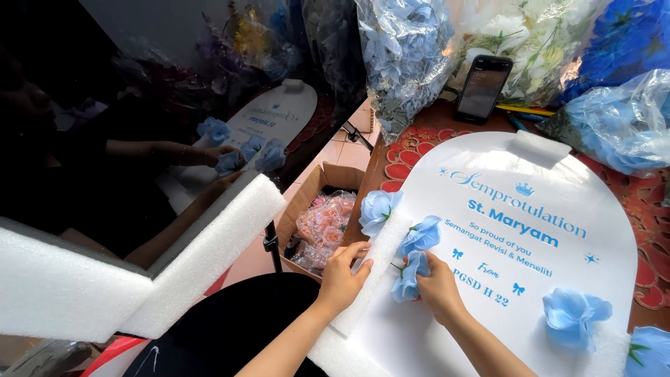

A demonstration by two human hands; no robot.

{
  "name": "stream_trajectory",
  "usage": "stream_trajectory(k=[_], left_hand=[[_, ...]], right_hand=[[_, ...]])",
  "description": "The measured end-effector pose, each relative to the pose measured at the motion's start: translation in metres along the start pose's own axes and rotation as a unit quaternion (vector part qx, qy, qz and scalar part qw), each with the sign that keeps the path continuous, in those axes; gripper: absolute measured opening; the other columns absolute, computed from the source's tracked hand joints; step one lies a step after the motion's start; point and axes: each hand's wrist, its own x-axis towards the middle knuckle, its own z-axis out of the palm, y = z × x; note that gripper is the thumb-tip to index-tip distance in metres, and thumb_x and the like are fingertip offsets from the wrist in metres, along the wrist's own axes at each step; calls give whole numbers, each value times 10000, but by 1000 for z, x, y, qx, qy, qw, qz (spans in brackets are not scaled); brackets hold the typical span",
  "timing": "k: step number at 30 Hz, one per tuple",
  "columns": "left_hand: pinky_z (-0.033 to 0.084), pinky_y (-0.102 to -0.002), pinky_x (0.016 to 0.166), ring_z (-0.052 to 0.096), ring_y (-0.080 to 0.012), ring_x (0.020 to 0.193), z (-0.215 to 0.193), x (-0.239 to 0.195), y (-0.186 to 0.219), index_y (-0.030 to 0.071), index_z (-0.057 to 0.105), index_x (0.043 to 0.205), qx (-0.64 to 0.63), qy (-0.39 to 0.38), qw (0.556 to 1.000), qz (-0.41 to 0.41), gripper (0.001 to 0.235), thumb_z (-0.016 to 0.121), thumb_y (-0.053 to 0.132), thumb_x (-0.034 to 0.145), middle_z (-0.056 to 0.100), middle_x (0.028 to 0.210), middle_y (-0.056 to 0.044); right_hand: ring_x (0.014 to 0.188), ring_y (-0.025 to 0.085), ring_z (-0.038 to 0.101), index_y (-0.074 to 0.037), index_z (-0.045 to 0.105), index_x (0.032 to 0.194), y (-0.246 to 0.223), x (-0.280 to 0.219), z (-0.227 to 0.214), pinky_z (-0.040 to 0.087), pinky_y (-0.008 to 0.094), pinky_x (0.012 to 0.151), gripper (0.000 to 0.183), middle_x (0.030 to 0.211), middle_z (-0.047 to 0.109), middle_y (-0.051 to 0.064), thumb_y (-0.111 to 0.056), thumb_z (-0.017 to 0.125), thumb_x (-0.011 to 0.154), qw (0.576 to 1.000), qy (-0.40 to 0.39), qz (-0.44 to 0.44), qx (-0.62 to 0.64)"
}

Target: Decorating a white commemorative sign with small blue fabric flowers using pliers

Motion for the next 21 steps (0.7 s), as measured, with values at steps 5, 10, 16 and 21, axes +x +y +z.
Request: stream_trajectory(k=[5,10,16,21], left_hand=[[545,-330,864,723,-139,1041,1,1,0,219,716,1223,6,5,1000,0,334,707,237,889,723,1110,-51],[550,-320,868,728,-138,1032,-1,0,5,218,722,1208,3,5,1000,-9,313,700,238,896,718,1114,-49],[556,-342,907,733,-168,1011,2,0,1,199,732,1177,9,27,999,19,297,704,224,882,729,1079,-63],[546,-348,922,715,-164,1036,5,-2,-1,204,729,1187,15,27,999,20,302,682,246,891,724,1078,-52]], right_hand=[[812,241,654,-112,756,1033,-5,-3,8,549,378,579,305,1112,784,55,0,544,845,1000,10,3,-20],[761,240,609,-133,757,976,-4,0,14,507,367,557,274,920,735,86,-12,542,857,999,6,-8,-42],[711,222,608,-146,747,979,-8,-2,19,512,349,554,354,937,762,58,-2,461,827,996,15,-41,-83],[690,237,642,-131,728,1083,0,0,20,546,357,542,310,997,764,76,-31,540,857,994,38,-63,-79]])
